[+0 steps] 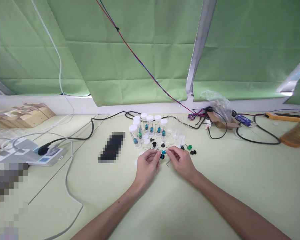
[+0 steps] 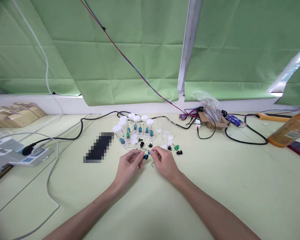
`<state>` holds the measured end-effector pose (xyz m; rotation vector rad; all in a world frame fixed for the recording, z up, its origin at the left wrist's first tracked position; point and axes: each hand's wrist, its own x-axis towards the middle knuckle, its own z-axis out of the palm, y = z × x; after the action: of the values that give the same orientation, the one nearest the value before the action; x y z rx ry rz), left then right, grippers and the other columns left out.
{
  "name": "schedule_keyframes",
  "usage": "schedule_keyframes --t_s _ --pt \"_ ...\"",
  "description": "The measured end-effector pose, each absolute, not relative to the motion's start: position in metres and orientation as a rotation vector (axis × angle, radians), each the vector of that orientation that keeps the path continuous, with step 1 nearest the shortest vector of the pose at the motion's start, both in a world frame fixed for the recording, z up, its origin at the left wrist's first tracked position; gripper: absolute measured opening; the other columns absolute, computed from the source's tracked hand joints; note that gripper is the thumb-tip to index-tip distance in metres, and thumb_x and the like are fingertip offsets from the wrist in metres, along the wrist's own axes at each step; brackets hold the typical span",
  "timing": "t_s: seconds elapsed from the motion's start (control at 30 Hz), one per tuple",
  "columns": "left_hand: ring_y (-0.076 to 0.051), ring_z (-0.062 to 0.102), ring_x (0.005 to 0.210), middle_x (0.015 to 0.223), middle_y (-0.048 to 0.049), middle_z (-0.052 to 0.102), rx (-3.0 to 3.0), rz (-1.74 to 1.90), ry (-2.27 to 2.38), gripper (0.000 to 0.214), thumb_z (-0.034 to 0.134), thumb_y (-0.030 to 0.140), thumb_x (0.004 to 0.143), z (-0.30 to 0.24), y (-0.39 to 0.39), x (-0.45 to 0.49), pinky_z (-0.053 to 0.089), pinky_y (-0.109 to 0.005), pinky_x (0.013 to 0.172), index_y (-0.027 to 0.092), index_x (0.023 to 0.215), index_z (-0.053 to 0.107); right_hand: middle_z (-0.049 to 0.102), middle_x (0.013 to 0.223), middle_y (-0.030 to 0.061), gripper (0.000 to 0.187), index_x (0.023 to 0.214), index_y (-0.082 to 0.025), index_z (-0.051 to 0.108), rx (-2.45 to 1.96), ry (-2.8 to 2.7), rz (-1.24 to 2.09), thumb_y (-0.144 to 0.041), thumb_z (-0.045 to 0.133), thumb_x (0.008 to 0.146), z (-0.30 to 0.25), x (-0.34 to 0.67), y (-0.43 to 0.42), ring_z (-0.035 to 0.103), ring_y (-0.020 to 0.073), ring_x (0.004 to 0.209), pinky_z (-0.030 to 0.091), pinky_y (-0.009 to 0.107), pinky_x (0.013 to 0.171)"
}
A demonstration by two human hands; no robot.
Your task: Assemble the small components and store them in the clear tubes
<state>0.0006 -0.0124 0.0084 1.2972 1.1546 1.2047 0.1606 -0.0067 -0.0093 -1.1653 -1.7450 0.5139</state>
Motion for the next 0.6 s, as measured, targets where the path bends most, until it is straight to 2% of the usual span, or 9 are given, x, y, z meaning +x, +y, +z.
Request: schedule_keyframes --t_s 0.1,0.27,0.6 --pt "-0.013 0.052 0.053 0.064 -0.0021 0.062 1.558 1.182 1.287 0.022 0.064 0.039 0.079 0.0069 -0.0144 0.0016 0.040 -0.024 0.051 0.017 0.080 0.066 0.058 0.064 0.0002 0.025 0.086 -0.019 0.061 -1.200 -1.718 0.449 -0.035 0.044 0.095 -0.0094 0.1632 -0.0050 0.050 0.0137 0.055 0.039 0.025 0.056" --pt "-0.014 0.052 0.056 0.063 -0.0003 0.061 1.879 1.088 1.414 0.019 0.057 0.035 0.083 0.0061 -0.0161 0.0006 0.039 -0.025 0.054 0.018 0.080 0.066 0.059 0.066 -0.0013 0.020 0.086 -0.020 0.059 -1.224 -1.725 0.402 -0.031 0.044 0.095 -0.0103 0.1644 -0.0030 0.050 0.0126 0.055 0.039 0.024 0.057" --pt "-0.015 0.051 0.062 0.070 -0.0016 0.061 2.102 0.967 1.447 0.019 0.051 0.027 0.088 -0.0007 -0.0100 -0.0031 0.037 -0.027 0.058 0.018 0.081 0.066 0.065 0.079 0.0017 0.013 0.087 -0.020 0.059 -1.238 -1.893 0.361 -0.021 0.047 0.091 -0.0106 0.1647 -0.0036 0.056 0.0152 0.064 0.042 0.026 0.062"
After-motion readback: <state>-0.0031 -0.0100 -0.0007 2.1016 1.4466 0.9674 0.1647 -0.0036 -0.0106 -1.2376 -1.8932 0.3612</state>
